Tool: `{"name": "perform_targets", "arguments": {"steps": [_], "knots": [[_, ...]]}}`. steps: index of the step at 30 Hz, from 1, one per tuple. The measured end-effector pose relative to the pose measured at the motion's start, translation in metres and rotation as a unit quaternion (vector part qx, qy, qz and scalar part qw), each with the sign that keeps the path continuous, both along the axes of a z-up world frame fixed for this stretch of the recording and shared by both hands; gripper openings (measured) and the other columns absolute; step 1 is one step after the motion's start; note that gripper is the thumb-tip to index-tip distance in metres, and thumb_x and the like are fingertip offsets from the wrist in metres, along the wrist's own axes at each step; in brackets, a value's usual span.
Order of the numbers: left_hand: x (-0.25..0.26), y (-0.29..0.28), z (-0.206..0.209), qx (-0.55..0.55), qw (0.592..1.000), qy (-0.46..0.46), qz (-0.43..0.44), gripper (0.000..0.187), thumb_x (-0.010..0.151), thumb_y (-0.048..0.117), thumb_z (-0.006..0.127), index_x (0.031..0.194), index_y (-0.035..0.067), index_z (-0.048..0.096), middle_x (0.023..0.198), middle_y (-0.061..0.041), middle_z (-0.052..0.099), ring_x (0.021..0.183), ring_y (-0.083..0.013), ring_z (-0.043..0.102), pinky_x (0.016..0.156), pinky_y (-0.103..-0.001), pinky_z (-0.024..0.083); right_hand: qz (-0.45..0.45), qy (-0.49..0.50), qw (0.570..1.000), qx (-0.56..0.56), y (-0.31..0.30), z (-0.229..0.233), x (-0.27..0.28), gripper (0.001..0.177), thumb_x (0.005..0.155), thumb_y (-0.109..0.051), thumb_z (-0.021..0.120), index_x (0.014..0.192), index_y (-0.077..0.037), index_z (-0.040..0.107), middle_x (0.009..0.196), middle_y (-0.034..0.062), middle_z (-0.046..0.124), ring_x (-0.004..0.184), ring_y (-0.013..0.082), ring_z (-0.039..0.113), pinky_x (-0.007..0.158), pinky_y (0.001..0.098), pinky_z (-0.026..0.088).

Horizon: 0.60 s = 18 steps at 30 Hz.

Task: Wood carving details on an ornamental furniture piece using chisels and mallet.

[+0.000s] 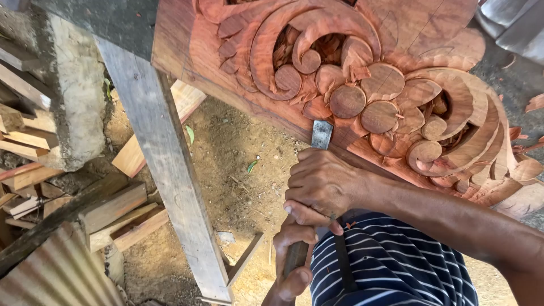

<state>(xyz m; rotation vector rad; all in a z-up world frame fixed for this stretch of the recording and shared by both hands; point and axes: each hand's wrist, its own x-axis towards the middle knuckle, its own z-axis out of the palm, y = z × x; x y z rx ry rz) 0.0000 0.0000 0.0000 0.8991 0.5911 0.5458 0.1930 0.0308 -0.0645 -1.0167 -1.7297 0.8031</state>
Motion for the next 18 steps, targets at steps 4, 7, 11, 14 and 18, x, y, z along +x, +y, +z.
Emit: {"name": "perform_targets", "arguments": {"steps": [4, 7, 11, 14, 18], "knots": [[0.007, 0.01, 0.025, 0.039, 0.999, 0.013, 0.009, 0.041, 0.104, 0.044, 0.054, 0.12, 0.007, 0.048, 0.118, -0.033, 0.057, 0.111, -0.0392, 0.061, 0.114, -0.061, 0.043, -0.002, 0.027, 0.999, 0.027, -0.003, -0.001, -0.007, 0.033, 0.096, -0.027, 0.054, 0.065, -0.014, 0.055, 0.056, -0.0022, 0.047, 0.052, 0.0177, 0.045, 0.055, 0.0381, 0.036], [0.006, 0.014, 0.038, 0.03, 0.998, 0.042, -0.024, 0.042, 0.107, 0.046, 0.051, 0.124, 0.008, 0.045, 0.121, -0.034, 0.057, 0.111, -0.0357, 0.057, 0.106, -0.053, 0.04, -0.007, 0.038, 0.999, -0.02, -0.007, 0.001, -0.012, 0.036, 0.096, -0.025, 0.053, 0.063, -0.013, 0.054, 0.054, -0.0025, 0.047, 0.051, 0.0175, 0.045, 0.055, 0.0384, 0.035], [0.009, 0.008, 0.028, 0.007, 0.999, 0.045, 0.012, 0.043, 0.103, 0.046, 0.054, 0.119, 0.007, 0.047, 0.116, -0.032, 0.053, 0.113, -0.0375, 0.06, 0.106, -0.059, 0.05, -0.003, 0.032, 0.999, -0.024, -0.007, -0.004, -0.009, 0.033, 0.096, -0.026, 0.055, 0.065, -0.012, 0.058, 0.055, -0.0014, 0.048, 0.051, 0.0173, 0.046, 0.055, 0.0376, 0.036], [0.006, 0.006, 0.016, 0.01, 0.999, 0.028, 0.011, 0.045, 0.102, 0.047, 0.056, 0.118, 0.007, 0.046, 0.116, -0.03, 0.051, 0.11, -0.0361, 0.06, 0.104, -0.061, 0.052, 0.003, 0.013, 1.0, -0.02, -0.002, 0.002, -0.004, 0.033, 0.094, -0.024, 0.055, 0.063, -0.012, 0.057, 0.054, -0.0009, 0.048, 0.05, 0.0185, 0.045, 0.055, 0.0386, 0.036], [0.003, -0.003, -0.009, 0.038, 0.999, -0.012, 0.024, 0.046, 0.101, 0.049, 0.058, 0.118, 0.007, 0.048, 0.116, -0.028, 0.052, 0.107, -0.0339, 0.061, 0.088, -0.053, 0.051, 0.011, -0.006, 1.0, -0.007, 0.002, 0.001, 0.001, 0.031, 0.092, -0.024, 0.055, 0.063, -0.012, 0.056, 0.056, -0.0005, 0.05, 0.052, 0.0195, 0.047, 0.056, 0.0391, 0.036]]}}
